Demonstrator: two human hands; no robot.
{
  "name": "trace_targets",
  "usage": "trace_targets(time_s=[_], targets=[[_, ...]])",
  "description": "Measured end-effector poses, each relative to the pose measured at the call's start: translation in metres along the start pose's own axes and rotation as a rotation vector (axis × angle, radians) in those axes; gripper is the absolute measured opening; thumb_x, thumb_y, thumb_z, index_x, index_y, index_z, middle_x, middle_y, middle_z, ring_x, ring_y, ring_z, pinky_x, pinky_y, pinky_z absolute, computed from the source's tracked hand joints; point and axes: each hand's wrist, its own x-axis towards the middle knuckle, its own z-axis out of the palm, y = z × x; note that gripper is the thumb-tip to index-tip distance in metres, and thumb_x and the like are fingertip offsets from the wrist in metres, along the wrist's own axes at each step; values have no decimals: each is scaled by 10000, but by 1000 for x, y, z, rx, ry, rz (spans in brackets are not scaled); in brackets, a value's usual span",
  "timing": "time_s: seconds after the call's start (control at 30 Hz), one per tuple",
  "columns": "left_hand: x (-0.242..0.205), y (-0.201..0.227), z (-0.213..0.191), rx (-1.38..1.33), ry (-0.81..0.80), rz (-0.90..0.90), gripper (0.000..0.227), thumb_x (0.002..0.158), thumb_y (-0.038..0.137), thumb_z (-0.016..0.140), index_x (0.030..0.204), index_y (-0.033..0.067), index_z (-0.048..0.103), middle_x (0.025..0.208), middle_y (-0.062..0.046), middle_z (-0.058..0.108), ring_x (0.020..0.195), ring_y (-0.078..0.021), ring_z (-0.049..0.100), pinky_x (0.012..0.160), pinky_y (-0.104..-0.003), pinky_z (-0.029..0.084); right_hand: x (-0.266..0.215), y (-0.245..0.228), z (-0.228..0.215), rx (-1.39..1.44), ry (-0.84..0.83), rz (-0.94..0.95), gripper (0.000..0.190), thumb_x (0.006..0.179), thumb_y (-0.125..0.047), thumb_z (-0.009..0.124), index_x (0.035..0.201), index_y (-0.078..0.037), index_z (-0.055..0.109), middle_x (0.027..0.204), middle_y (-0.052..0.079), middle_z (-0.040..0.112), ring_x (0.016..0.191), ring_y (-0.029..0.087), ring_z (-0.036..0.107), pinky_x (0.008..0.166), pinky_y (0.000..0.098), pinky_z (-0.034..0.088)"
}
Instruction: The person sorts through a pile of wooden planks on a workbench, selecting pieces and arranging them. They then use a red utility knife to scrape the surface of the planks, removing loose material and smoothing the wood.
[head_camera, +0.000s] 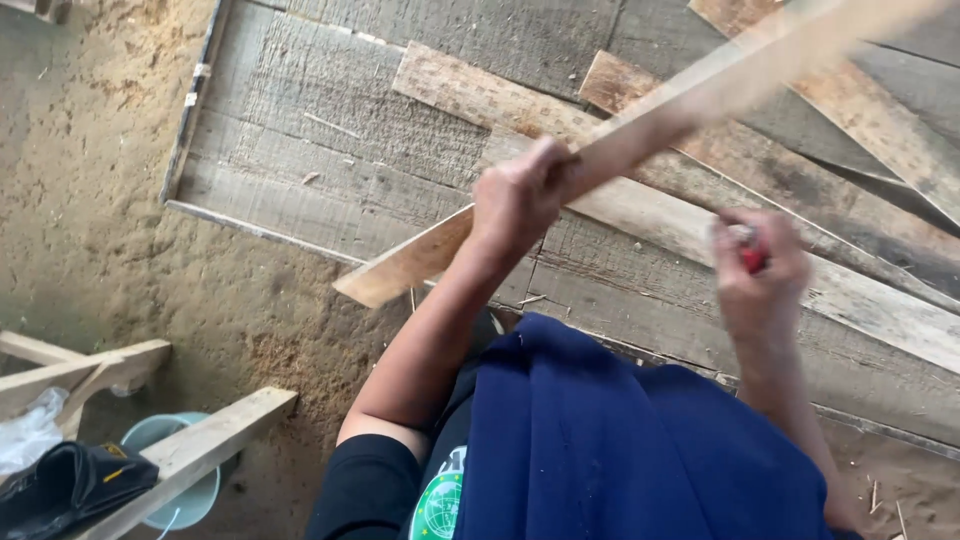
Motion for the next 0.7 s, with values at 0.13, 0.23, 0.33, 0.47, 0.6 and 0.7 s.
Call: trace_targets(time_s=[0.13, 0.23, 0.33, 0.47, 0.6, 0.7], targets=[[34, 38, -43, -338, 132, 87, 175, 1030, 204, 590, 884, 107, 598, 636, 34, 631, 460, -42, 513, 342, -224, 424, -1, -26, 34, 295, -271, 282, 143, 1047, -97, 621, 1173, -80, 687, 633, -60, 451, 499, 28, 282, 449, 219, 247], [38, 55, -48, -643, 193, -84, 172, 1091, 157, 522, 919, 145, 525, 689, 48, 475, 513, -39, 339, 407, -141, 306, 0, -34, 54, 365, -485, 378, 526, 959, -210, 630, 1458, -99, 504, 1398, 48, 651, 528, 53, 386, 479, 232, 485], [27, 49, -30, -954, 285, -123, 213, 1084, 262, 509, 885, 195, 475, 704, 81, 440, 563, -33, 313, 488, -154, 279, 0, -9, 65, 192, -442, 202, 499, 931, -254, 718, 1394, -116, 595, 1154, 76, 724, 914, 185, 662, 867, 317, 515], [8, 8, -8, -1226, 297, -346, 305, 1106, 272, 571, 1309, 84, 442, 1193, -123, 617, 1132, -261, 613, 950, -512, 553, 10, 5, 21, 92, -552, 280, 356, 947, -222, 701, 1295, -152, 681, 1042, 235, 721, 963, 450, 676, 834, 540, 519], [-23, -47, 29, -1327, 391, -729, 575, 1059, 282, 603, 1521, 98, 315, 1456, -207, 435, 1282, -431, 539, 1002, -619, 505, 11, 42, -14, -348, -763, 526, 409, 943, -280, 657, 1351, -261, 681, 1264, 146, 733, 1187, 434, 649, 1020, 549, 495], [-81, -58, 88, -1404, 311, -967, 616, 984, 309, 724, 1477, 119, 407, 1326, -63, 512, 1137, -256, 617, 948, -533, 527, 14, 39, 0, -418, -792, 442, 510, 925, -349, 665, 1427, -270, 623, 1366, 107, 678, 1226, 404, 634, 1048, 541, 493]])
